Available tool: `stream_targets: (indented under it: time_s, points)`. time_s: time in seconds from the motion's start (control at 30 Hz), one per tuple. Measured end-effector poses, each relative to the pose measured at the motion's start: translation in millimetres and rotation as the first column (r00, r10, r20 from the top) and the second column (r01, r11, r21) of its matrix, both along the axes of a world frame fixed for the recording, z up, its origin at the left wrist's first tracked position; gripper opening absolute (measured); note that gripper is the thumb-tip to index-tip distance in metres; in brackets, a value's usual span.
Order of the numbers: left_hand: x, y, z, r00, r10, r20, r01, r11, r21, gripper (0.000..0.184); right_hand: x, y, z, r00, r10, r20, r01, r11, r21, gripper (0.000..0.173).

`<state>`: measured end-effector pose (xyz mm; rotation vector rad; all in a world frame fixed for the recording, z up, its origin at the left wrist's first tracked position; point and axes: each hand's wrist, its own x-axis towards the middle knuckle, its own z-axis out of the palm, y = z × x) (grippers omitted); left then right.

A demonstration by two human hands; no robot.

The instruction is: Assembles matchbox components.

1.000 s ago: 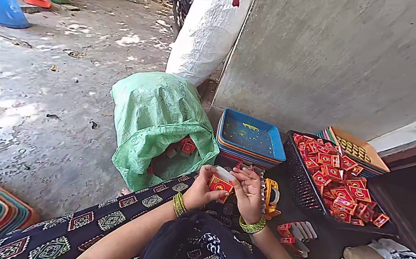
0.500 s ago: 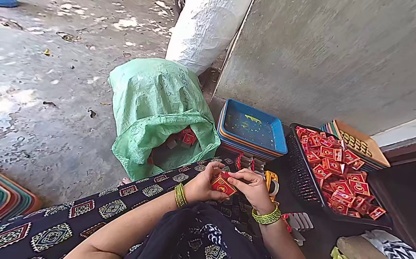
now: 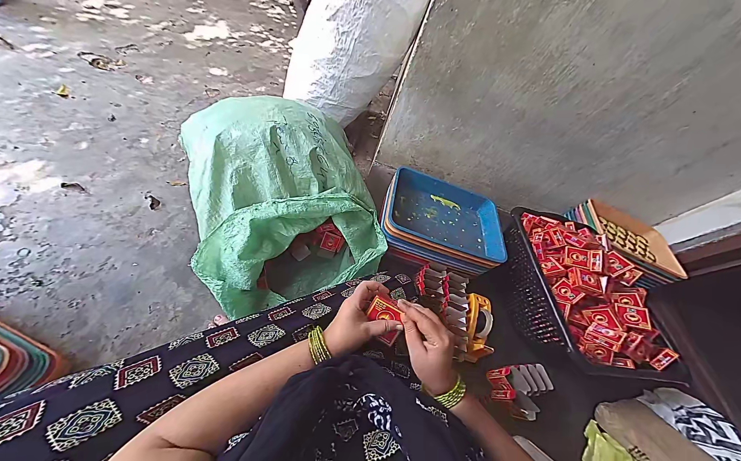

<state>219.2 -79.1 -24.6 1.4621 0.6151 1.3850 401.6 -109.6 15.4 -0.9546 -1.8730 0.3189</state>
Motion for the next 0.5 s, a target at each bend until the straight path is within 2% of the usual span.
stream_targets:
  time_s: [0.07, 0.17, 0.2, 0.27, 0.3, 0.37, 0.43, 0.5]
  points:
    - [0.4, 0.7, -5.9, 1.000, 0.005, -0.030, -0.004, 1.000, 0.029, 0.051, 2.3, -3.8, -12.0, 1.000, 0.010, 0.001, -0.010, 1.000, 0.025, 0.025]
    - [1.7, 1.2, -10.7, 0.993, -0.015, -0.114, 0.016, 1.000, 0.013, 0.041, 27.6, -1.1, -13.1, 0.991, 0.114, -0.073, -0.124, 0.979, -0.160, 0.029]
    - [1.3, 1.2, -9.2, 0.990, -0.015, -0.137, 0.014, 1.000, -0.003, 0.036, 43.3, 1.8, -11.1, 0.992, 0.085, -0.098, -0.108, 0.960, -0.260, 0.032]
    - [-0.4, 2.1, -4.5, 0.988, 0.023, -0.154, -0.029, 0.999, -0.037, 0.027, 89.4, 14.5, -10.5, 0.985, -0.168, -0.037, 0.137, 0.896, -0.423, 0.037]
    - [-1.2, 2.8, -3.9, 0.986, 0.055, -0.155, -0.063, 0.997, -0.050, 0.024, 120.5, 21.7, -13.3, 0.943, -0.331, 0.034, 0.305, 0.822, -0.481, 0.037]
    - [-3.3, 5.9, -4.7, 0.982, 0.112, -0.151, -0.123, 0.990, -0.066, 0.024, 188.6, 33.0, -24.1, 0.752, -0.614, 0.240, 0.634, 0.573, -0.519, 0.032]
    - [-3.0, 8.1, -7.4, 0.977, 0.156, -0.145, -0.169, 0.982, -0.082, 0.026, 250.4, 34.4, -38.4, 0.574, -0.676, 0.461, 0.794, 0.324, -0.514, 0.032]
    - [-1.3, 8.2, -10.2, 0.974, 0.172, -0.148, -0.187, 0.978, -0.091, 0.027, 290.4, 30.2, -60.0, 0.550, -0.624, 0.555, 0.792, 0.178, -0.585, 0.037]
